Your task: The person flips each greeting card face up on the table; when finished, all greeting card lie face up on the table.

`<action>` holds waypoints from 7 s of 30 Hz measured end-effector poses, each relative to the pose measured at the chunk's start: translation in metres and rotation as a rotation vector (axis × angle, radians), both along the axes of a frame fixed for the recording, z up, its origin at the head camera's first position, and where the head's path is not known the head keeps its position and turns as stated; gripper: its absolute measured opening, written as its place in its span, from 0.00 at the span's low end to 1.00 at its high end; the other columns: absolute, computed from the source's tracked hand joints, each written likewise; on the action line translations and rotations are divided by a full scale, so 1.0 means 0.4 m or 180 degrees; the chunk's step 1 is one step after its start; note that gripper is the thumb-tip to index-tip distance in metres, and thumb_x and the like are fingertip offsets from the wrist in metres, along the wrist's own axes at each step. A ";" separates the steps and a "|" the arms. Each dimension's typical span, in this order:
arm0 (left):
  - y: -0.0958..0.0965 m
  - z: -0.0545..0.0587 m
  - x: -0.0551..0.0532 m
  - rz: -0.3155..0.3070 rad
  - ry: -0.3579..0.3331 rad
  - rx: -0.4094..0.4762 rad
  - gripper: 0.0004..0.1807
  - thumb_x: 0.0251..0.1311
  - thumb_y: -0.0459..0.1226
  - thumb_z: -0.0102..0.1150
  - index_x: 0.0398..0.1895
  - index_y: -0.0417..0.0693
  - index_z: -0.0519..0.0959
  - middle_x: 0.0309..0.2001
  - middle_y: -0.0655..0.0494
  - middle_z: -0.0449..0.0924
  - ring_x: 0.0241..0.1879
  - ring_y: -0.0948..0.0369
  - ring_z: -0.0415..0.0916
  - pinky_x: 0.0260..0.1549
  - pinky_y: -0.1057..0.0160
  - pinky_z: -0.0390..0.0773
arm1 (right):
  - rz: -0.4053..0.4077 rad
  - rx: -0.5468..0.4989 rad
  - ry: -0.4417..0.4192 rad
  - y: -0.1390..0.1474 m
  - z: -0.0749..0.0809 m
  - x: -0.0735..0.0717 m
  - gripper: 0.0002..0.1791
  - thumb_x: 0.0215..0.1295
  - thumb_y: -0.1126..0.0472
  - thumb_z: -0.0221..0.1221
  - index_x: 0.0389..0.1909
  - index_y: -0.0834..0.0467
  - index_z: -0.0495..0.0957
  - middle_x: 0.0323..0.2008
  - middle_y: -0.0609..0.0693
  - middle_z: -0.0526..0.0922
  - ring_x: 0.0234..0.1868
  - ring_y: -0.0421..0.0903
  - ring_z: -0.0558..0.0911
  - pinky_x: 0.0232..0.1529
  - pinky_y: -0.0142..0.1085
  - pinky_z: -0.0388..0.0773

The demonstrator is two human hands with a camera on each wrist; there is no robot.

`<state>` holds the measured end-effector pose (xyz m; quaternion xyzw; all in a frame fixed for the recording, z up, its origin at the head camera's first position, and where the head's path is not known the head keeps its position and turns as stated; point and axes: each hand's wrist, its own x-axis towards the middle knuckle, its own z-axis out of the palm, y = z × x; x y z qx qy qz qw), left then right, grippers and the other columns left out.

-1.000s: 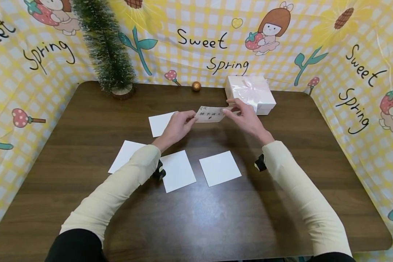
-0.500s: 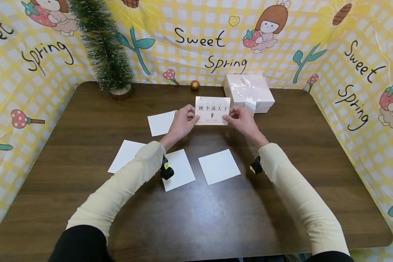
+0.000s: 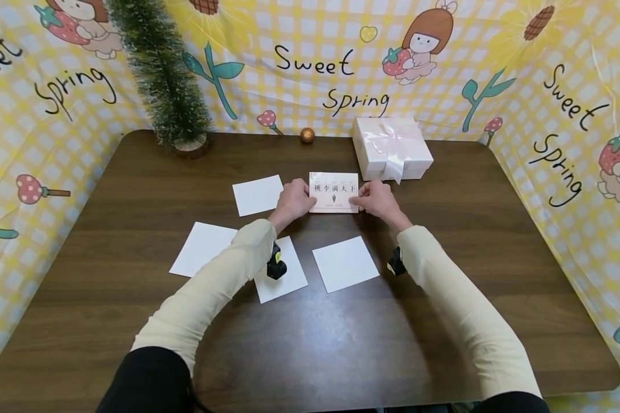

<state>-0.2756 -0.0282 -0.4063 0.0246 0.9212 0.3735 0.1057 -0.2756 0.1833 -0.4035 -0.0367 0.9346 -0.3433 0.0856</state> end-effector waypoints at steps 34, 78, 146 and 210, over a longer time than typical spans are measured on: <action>0.010 -0.022 -0.019 -0.0617 0.0100 -0.0858 0.17 0.66 0.36 0.53 0.18 0.44 0.66 0.20 0.54 0.62 0.21 0.57 0.64 0.19 0.64 0.60 | 0.0029 0.0897 -0.0004 -0.018 -0.010 -0.008 0.13 0.62 0.54 0.63 0.27 0.61 0.82 0.25 0.51 0.79 0.29 0.50 0.75 0.31 0.39 0.69; -0.099 -0.002 0.218 -0.3314 0.1480 -0.1551 0.25 0.56 0.22 0.53 0.59 0.41 0.77 0.62 0.50 0.75 0.65 0.51 0.66 0.54 0.47 0.69 | 0.2229 0.1572 0.0997 -0.027 -0.018 0.335 0.53 0.58 0.33 0.61 0.68 0.73 0.61 0.67 0.68 0.65 0.69 0.62 0.64 0.66 0.52 0.64; -0.091 0.022 0.212 -0.1484 0.0864 0.0754 0.05 0.63 0.30 0.60 0.39 0.36 0.83 0.31 0.48 0.86 0.22 0.64 0.72 0.22 0.69 0.70 | 0.0699 -0.0670 0.0606 0.031 0.007 0.239 0.11 0.62 0.64 0.65 0.44 0.64 0.80 0.35 0.57 0.86 0.34 0.49 0.84 0.37 0.40 0.82; -0.043 0.009 0.171 -0.1692 0.0026 -0.0767 0.14 0.64 0.40 0.60 0.23 0.48 0.68 0.24 0.57 0.69 0.21 0.63 0.66 0.21 0.67 0.63 | 0.0906 0.0947 -0.0526 -0.003 0.026 0.203 0.22 0.61 0.45 0.64 0.20 0.58 0.76 0.14 0.46 0.73 0.17 0.41 0.71 0.19 0.32 0.64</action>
